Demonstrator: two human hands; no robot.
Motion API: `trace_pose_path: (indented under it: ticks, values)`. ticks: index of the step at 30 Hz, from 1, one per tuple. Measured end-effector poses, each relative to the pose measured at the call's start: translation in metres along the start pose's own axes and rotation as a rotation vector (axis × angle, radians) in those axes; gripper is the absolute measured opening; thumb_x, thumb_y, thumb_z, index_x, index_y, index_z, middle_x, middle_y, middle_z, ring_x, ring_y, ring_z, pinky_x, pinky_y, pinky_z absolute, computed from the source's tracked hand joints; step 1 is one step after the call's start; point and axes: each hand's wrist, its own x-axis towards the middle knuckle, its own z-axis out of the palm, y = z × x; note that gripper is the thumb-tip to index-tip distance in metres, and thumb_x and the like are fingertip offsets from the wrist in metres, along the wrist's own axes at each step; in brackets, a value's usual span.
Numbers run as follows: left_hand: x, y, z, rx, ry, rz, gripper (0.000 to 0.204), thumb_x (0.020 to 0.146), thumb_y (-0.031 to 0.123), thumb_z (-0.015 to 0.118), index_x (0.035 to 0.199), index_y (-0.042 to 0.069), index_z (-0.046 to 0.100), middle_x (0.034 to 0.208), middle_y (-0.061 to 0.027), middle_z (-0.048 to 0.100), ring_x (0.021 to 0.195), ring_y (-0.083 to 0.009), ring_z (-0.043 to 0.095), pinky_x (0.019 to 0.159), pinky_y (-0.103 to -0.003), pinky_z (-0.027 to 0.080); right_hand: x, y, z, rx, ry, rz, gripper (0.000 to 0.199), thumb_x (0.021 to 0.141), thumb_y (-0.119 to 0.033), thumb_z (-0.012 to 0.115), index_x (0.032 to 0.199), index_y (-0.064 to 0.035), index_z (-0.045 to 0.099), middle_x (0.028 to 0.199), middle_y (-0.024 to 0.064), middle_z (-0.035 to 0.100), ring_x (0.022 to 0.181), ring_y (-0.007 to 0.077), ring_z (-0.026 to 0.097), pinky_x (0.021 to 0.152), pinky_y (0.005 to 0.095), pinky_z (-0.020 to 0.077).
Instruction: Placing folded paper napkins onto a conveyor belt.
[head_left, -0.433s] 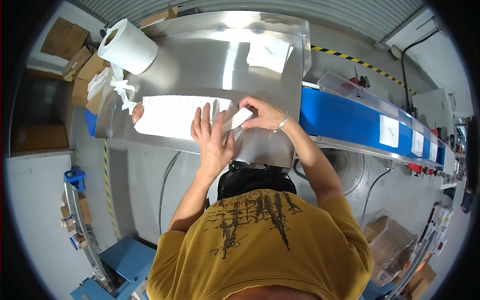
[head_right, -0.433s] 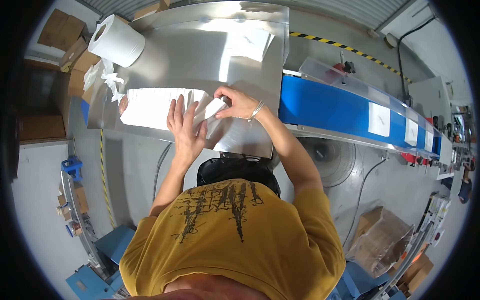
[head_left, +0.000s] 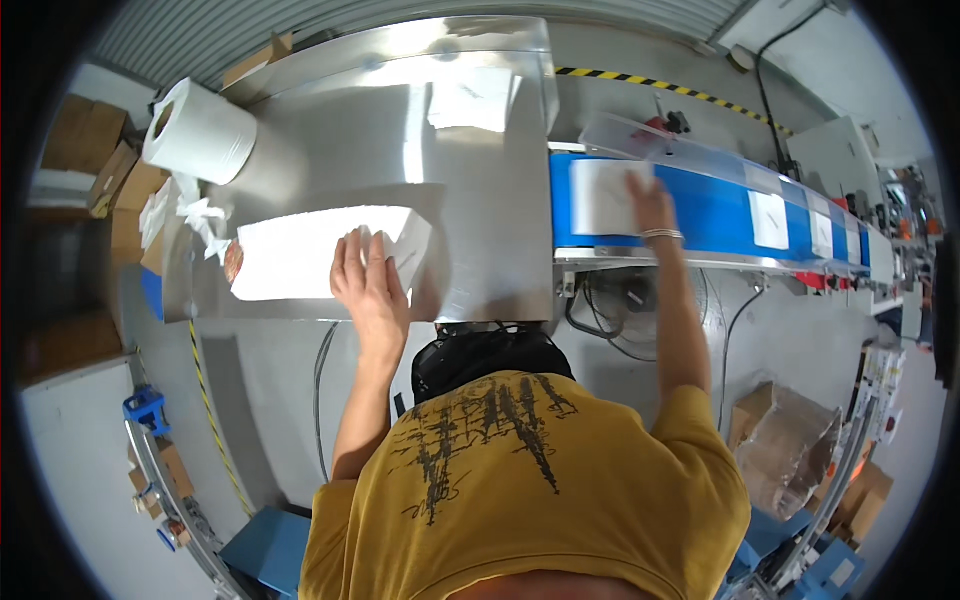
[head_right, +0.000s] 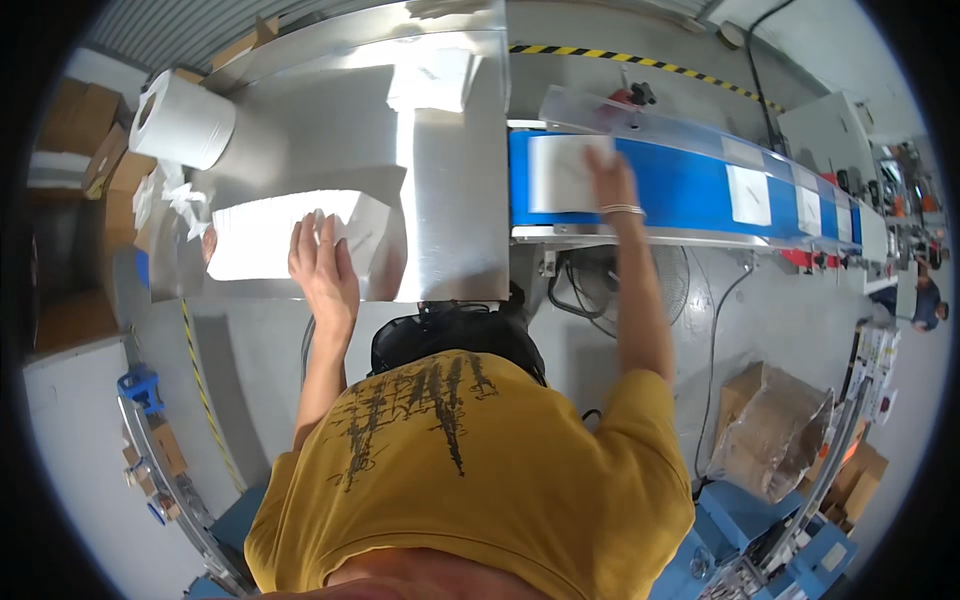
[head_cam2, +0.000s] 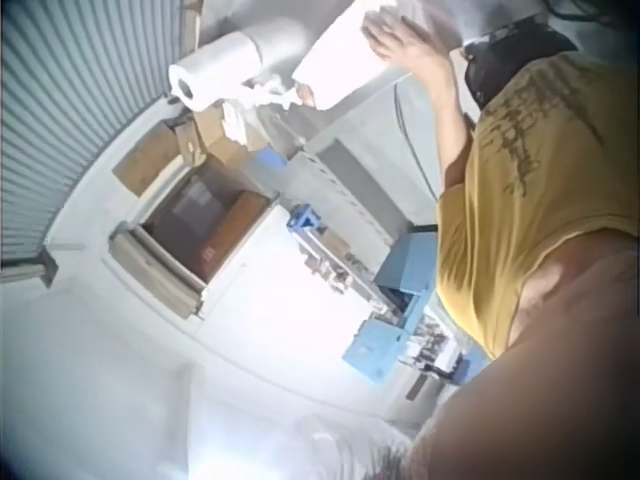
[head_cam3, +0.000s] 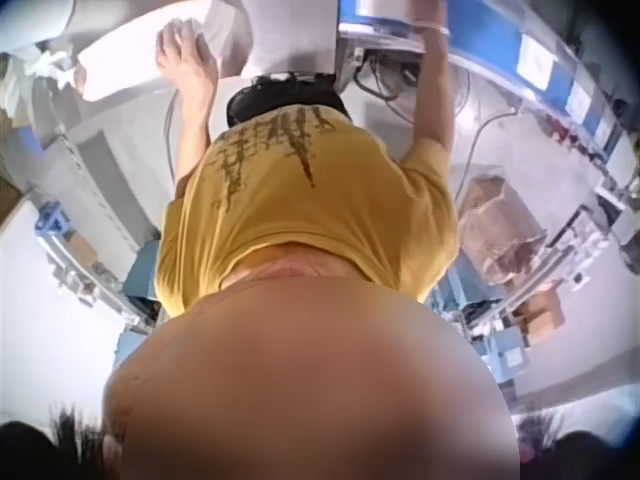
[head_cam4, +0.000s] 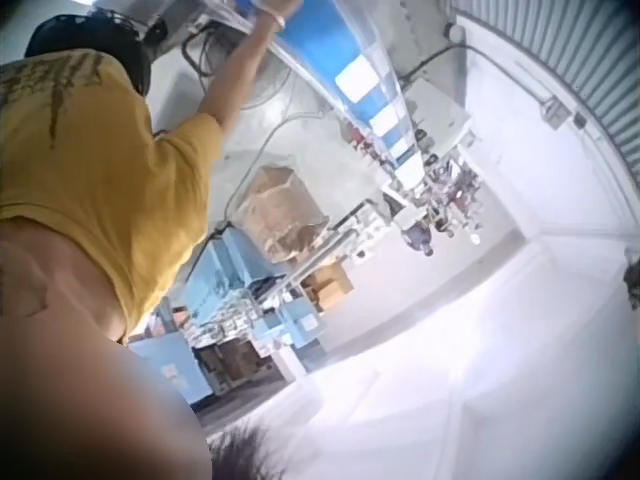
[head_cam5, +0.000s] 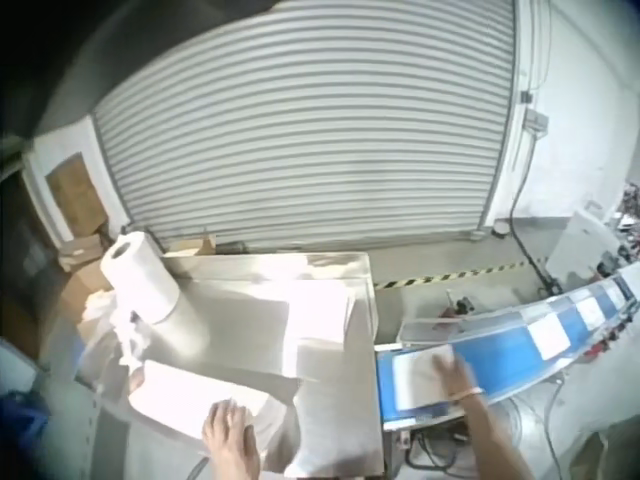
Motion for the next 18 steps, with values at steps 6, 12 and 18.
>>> trace_pose_path:
  ticks: [6,12,18]
  values:
    - [-0.002,0.002,0.004,-0.061,0.032,0.030,0.037,0.080,-0.002,0.062,0.115,0.007,0.064,0.134,-0.0173,0.048,0.126,-0.0393,0.040,0.103,-0.050,0.030,-0.009,0.025,-0.092,0.242,0.471,0.799,0.066,0.074,-0.048,0.071,0.121,-0.0046,0.054,0.117,0.0191,0.057,0.103,0.0381,0.053,0.086,0.0456,0.0436]
    - [0.000,0.006,-0.007,-0.104,-0.082,0.071,0.032,0.077,0.003,0.064,0.107,0.011,0.068,0.141,-0.0162,0.041,0.135,-0.0389,0.028,0.108,-0.055,0.017,0.028,-0.124,-0.227,1.339,0.107,-0.496,0.077,0.071,-0.021,0.080,0.136,-0.0110,0.042,0.140,0.0168,0.039,0.130,0.0303,0.036,0.101,0.0398,0.0407]
    - [0.006,-0.006,-0.008,0.001,-0.009,-0.094,0.039,0.083,0.014,0.065,0.121,0.006,0.059,0.142,-0.0179,0.038,0.134,-0.0377,0.029,0.107,-0.054,0.022,0.023,-0.140,-0.190,2.056,-0.078,-0.162,0.048,0.090,-0.029,0.064,0.124,0.0013,0.049,0.111,0.0097,0.060,0.099,0.0160,0.059,0.087,0.0279,0.0482]
